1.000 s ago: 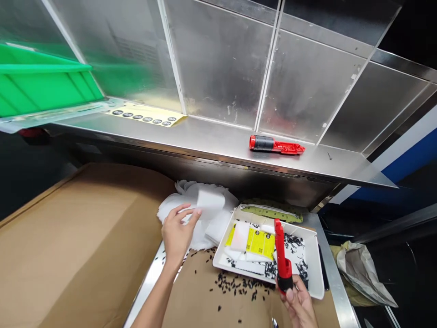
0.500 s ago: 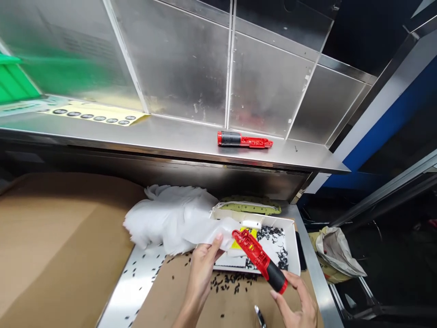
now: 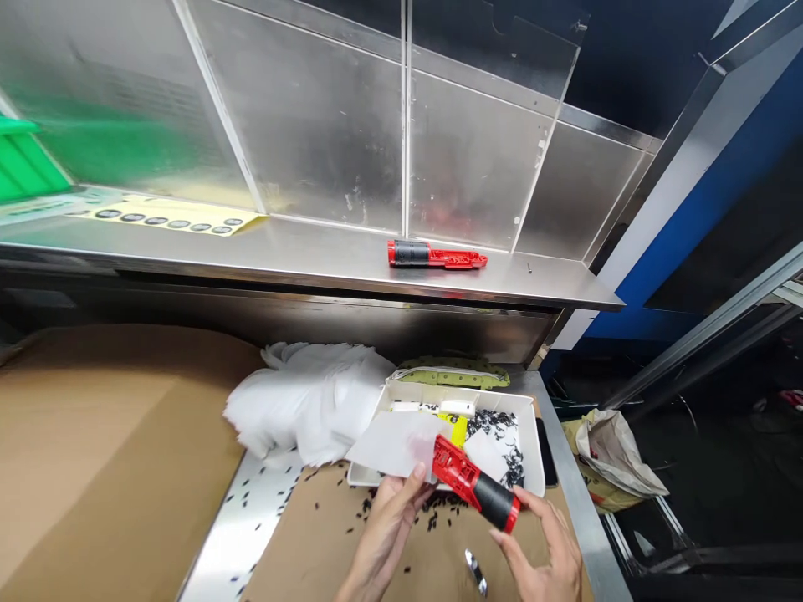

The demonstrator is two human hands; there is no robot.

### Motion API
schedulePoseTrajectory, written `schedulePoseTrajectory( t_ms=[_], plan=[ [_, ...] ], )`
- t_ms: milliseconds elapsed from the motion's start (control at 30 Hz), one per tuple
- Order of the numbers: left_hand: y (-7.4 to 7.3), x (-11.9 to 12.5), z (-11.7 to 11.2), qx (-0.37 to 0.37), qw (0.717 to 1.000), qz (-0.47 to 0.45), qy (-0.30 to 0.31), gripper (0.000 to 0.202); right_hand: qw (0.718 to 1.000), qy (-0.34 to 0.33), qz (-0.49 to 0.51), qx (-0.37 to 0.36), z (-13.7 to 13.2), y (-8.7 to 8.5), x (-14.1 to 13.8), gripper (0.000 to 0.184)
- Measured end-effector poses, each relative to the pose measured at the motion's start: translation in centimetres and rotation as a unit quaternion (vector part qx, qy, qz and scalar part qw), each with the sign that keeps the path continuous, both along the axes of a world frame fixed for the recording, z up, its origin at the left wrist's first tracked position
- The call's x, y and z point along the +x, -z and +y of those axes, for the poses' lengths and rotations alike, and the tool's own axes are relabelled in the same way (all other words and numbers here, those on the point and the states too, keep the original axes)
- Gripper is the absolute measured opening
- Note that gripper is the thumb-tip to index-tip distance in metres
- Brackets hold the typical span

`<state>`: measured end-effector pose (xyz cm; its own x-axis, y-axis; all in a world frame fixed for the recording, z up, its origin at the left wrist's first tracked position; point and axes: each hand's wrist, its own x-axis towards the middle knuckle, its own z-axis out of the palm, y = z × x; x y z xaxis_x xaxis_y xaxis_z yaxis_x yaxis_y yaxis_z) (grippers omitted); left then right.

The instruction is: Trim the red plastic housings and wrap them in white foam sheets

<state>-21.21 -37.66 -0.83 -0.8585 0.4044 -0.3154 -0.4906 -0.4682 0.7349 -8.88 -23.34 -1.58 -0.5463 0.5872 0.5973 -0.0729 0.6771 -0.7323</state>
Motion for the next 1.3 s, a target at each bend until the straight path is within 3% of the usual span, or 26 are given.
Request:
schedulePoseTrajectory(
  t_ms=[233, 467, 600, 767, 900, 1000, 1167, 1300],
  plan=[
    [1.3, 2.2, 0.0, 0.033, 0.998, -0.022, 0.047, 0.072, 0.993, -0.082, 0.012, 0.085, -0.5, -2.1, -1.1, 0.030],
    [0.3, 3.7, -0.1, 0.088, 0.989, -0.021, 0.115, 0.081, 0.977, -0.099, 0.011, 0.189, -0.3, -4.4, -1.8, 0.030],
    [0.4, 4.3, 0.1, 0.106, 0.986, -0.021, 0.126, 0.069, 0.972, -0.086, 0.008, 0.218, -0.3, -4.6, -1.8, 0.028],
    [0.6, 3.9, -1.1, 0.146, 0.982, -0.024, 0.118, 0.053, 0.949, -0.100, -0.071, 0.291, 1.1, -4.0, -1.0, 0.033],
    [0.2, 3.8, -1.9, 0.193, 0.973, -0.042, 0.121, 0.062, 0.950, -0.097, -0.088, 0.283, 1.4, -3.6, -0.7, 0.025],
    [0.2, 4.3, -1.5, 0.200, 0.971, -0.058, 0.116, 0.052, 0.956, -0.099, -0.089, 0.261, 0.9, -3.4, -0.9, 0.021],
    [0.7, 4.7, -0.8, 0.207, 0.972, -0.077, 0.085, 0.046, 0.972, -0.115, -0.128, 0.162, 0.9, -2.9, -0.9, 0.016],
    [0.8, 4.8, -1.1, 0.204, 0.974, -0.077, 0.057, 0.046, 0.986, -0.098, -0.123, 0.062, 0.6, -2.8, -0.8, 0.023]
  ],
)
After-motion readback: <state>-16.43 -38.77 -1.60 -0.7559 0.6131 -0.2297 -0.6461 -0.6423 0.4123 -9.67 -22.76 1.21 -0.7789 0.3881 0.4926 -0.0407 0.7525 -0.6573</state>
